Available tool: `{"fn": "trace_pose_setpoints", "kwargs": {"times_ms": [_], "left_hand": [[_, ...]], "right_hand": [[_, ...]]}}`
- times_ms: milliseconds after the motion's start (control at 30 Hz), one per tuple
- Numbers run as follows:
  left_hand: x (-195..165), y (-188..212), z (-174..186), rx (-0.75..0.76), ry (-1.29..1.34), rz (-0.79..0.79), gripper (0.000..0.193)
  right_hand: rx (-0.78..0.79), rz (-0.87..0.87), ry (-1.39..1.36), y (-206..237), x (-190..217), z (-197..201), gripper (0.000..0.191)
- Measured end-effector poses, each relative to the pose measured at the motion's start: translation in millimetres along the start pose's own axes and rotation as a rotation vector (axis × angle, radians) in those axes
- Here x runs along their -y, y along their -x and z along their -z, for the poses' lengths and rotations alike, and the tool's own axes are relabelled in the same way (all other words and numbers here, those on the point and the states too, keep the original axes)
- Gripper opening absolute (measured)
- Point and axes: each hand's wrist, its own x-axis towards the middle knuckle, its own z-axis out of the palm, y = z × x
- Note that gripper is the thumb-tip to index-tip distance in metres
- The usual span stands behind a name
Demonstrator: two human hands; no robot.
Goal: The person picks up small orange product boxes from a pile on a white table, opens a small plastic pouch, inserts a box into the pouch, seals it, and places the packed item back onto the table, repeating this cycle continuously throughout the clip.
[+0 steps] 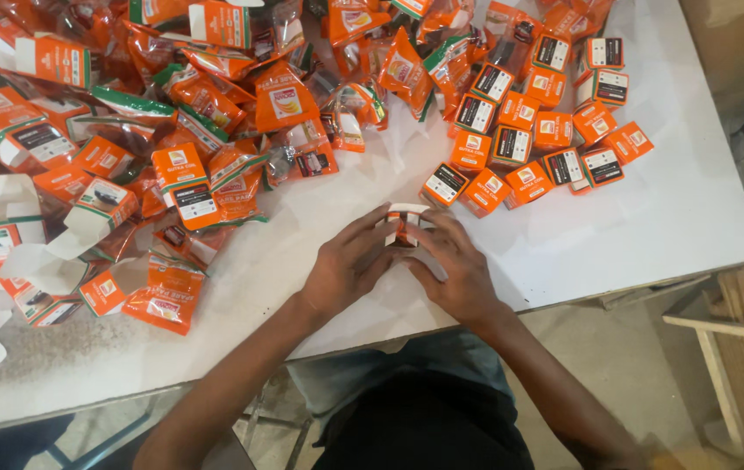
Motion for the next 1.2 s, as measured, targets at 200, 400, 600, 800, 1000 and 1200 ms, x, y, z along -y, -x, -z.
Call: {"fn": "trace_pose_setpoints", "kwargs": {"times_ms": [200,400,600,800,1000,1200], "left_hand": [[-7.8,-10.5,4.9,0.027,-0.425,-0.214,0.050],[-4.7,-3.7,2.4,-0.005,-0.520,-0.253,0.042],[20.3,2.4,-6.1,-0.039,-0.044,-0.079,0.026],[14.4,-4.7,11.0,0.094,-0.329,-0.309,0.033],[-8.2,-18.0,26.6,0.105,-0.346,-0.426,0.030],[-6.7,-18.2,22.1,0.110,-0.246,-0.318,0.025]], "right_hand": [[0.013,-0.007,0.070,-9.5,2.9,1.4,0.041],[-0.015,0.104,0.057,-16.9,7.2,5.6,0.040],[-0.043,0.266,0.062,-21.0,5.4,5.8,0.027],[0.008,0.171,-0.031,-19.9,5.7,10.1,0.030],[0.034,0.217,-0.028,-22.0,12.8,17.7,0.036],[-0.008,0.158,-0.018,-19.2,6.2,8.3,0.023]]}}
